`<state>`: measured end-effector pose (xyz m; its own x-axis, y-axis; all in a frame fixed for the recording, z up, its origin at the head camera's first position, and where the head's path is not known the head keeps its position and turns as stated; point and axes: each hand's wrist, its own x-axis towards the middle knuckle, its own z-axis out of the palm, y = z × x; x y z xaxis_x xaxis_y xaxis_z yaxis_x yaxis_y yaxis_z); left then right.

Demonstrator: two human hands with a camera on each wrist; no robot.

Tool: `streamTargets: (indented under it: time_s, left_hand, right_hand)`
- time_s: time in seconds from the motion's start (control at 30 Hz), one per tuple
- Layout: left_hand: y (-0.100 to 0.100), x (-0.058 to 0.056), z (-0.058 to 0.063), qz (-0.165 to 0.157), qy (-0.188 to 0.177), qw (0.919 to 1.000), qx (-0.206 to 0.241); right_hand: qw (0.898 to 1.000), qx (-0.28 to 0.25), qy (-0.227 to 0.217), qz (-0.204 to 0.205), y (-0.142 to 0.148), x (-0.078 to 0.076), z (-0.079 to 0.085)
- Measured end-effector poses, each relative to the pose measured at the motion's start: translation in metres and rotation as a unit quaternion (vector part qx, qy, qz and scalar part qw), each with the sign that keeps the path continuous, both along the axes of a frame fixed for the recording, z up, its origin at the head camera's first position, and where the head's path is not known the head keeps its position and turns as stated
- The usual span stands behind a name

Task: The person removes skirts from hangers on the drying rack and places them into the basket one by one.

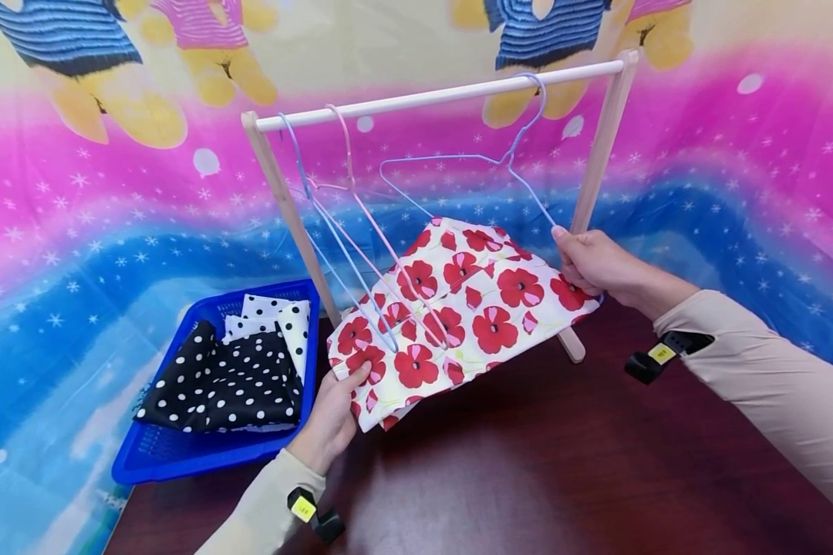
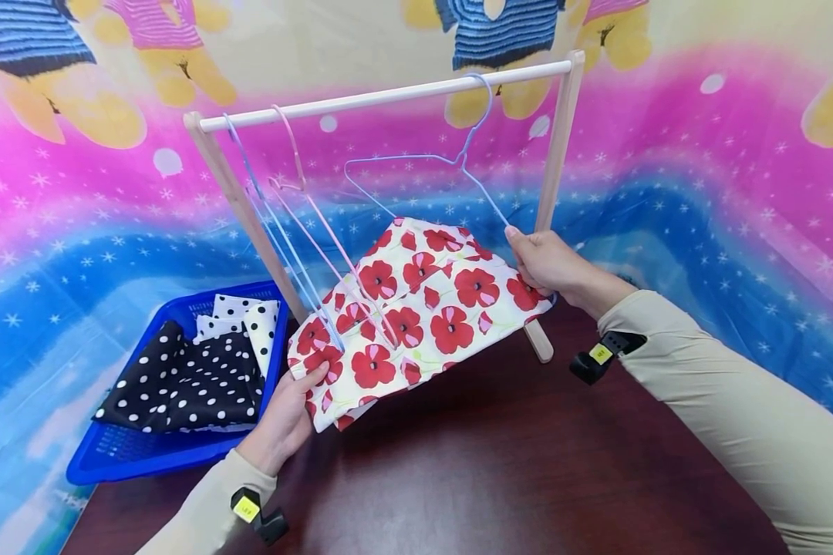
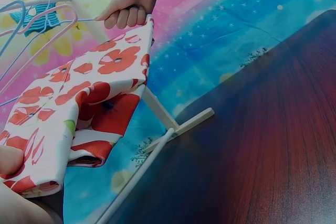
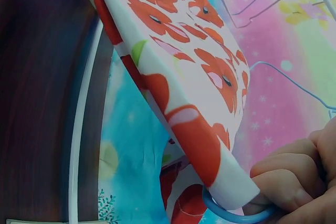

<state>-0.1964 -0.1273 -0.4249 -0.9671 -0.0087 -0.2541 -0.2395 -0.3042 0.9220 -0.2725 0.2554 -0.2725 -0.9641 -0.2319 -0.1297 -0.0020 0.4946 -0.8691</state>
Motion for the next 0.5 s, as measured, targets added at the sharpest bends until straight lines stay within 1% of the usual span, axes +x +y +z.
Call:
streamTargets:
  time_s: [0.13,0.4,0.5]
  left_hand:
    - [-0.0001,0.0008,0.0012,-0.005,0.005,1.0,0.006]
    - [-0.0024,0.0029,0.0003,0.001,0.014,0.9999,0.01]
    - [-0.0038,0.0029,-0.0003,0.002,0.01,0.9999,0.01]
  right_hand:
    - [1.0,0.003,0.002,0.0,0.0005,-0.0003,0.0001]
    - [1.0,0.007,0.01,0.001,-0.0001,0.0007,0.0007]
    - [1.0,0.008,0.011,0.001,-0.0005,0.0012,0.0012]
